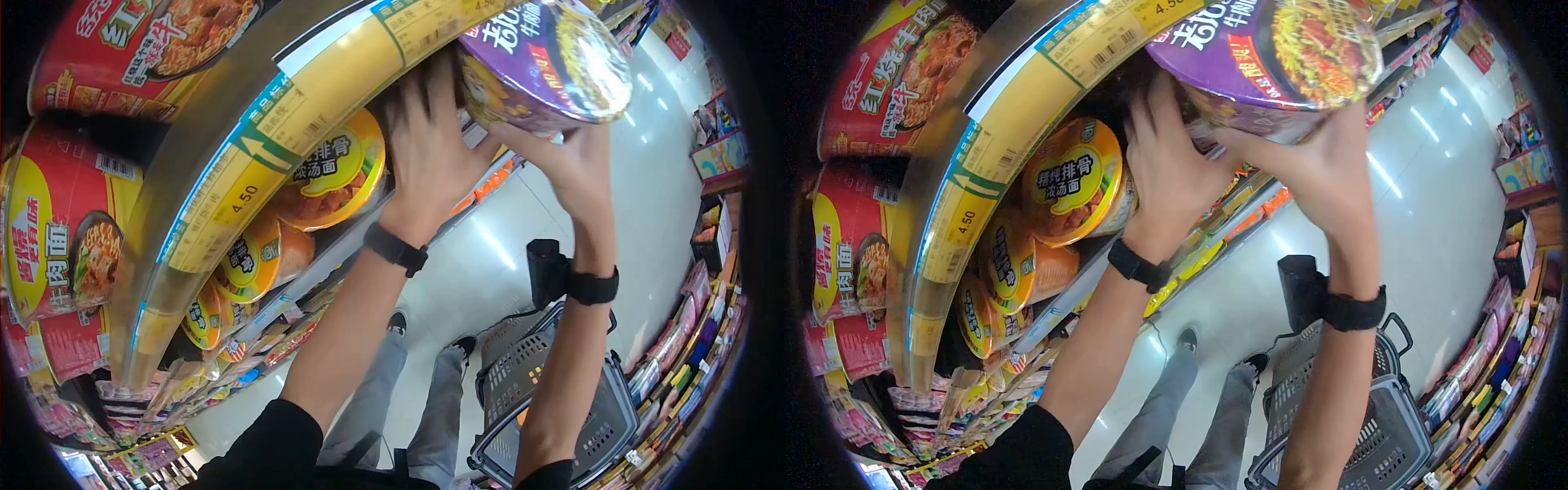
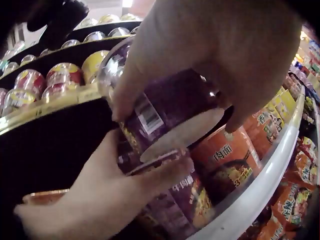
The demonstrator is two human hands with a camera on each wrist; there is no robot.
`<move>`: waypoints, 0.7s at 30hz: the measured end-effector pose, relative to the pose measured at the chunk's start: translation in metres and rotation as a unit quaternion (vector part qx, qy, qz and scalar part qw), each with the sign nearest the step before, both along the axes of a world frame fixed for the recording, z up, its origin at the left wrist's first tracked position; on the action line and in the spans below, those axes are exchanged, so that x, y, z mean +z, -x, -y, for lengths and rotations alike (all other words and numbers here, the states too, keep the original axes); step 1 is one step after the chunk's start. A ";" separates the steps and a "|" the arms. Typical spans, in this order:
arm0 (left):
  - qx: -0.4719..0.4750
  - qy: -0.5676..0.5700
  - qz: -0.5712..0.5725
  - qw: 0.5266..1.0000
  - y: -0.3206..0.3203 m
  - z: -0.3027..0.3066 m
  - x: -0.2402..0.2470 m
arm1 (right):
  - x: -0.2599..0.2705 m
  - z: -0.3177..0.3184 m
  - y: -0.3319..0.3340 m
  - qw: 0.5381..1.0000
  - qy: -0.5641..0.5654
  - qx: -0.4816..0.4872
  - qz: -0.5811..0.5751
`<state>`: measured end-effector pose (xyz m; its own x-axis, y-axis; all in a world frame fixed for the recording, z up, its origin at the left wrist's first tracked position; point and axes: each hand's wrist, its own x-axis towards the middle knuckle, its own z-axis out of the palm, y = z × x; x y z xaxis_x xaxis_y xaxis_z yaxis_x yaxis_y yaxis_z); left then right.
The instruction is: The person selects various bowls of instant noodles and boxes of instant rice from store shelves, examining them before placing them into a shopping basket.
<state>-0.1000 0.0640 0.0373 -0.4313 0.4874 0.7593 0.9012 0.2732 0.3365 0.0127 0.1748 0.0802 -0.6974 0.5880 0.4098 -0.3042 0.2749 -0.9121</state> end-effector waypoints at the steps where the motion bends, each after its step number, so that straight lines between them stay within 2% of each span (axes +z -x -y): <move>1: -0.010 0.002 0.001 1.000 0.002 0.002 0.001 | -0.004 0.001 0.007 1.000 -0.018 -0.012 0.002; 5: -0.009 0.002 0.001 1.000 0.000 -0.001 0.002 | 0.000 -0.011 0.014 0.997 -0.075 0.001 0.014; 6: -0.011 0.000 -0.001 1.000 0.000 0.000 0.001 | 0.005 -0.017 0.013 0.995 -0.061 0.030 0.066; 9: -0.013 0.000 -0.004 1.000 -0.001 -0.002 0.001 | 0.023 -0.034 0.018 0.984 -0.018 0.156 0.081; 11: -0.003 0.015 0.000 1.000 -0.007 -0.001 0.002 | 0.029 -0.047 0.021 0.964 -0.100 0.159 0.189; 14: 0.047 0.021 -0.054 0.997 -0.008 -0.006 -0.004 | 0.015 -0.039 0.024 0.988 -0.028 0.137 0.062; 16: 0.020 0.022 -0.040 0.999 -0.011 -0.005 -0.004 | 0.000 -0.021 0.034 0.994 0.019 0.093 -0.046; 20: 0.027 0.082 -0.020 0.996 -0.012 0.005 -0.011 | 0.003 -0.020 0.036 0.996 -0.005 0.088 -0.018; 21: 0.030 0.092 -0.026 0.995 -0.012 0.005 -0.011 | 0.002 -0.021 0.039 0.998 -0.017 0.058 -0.019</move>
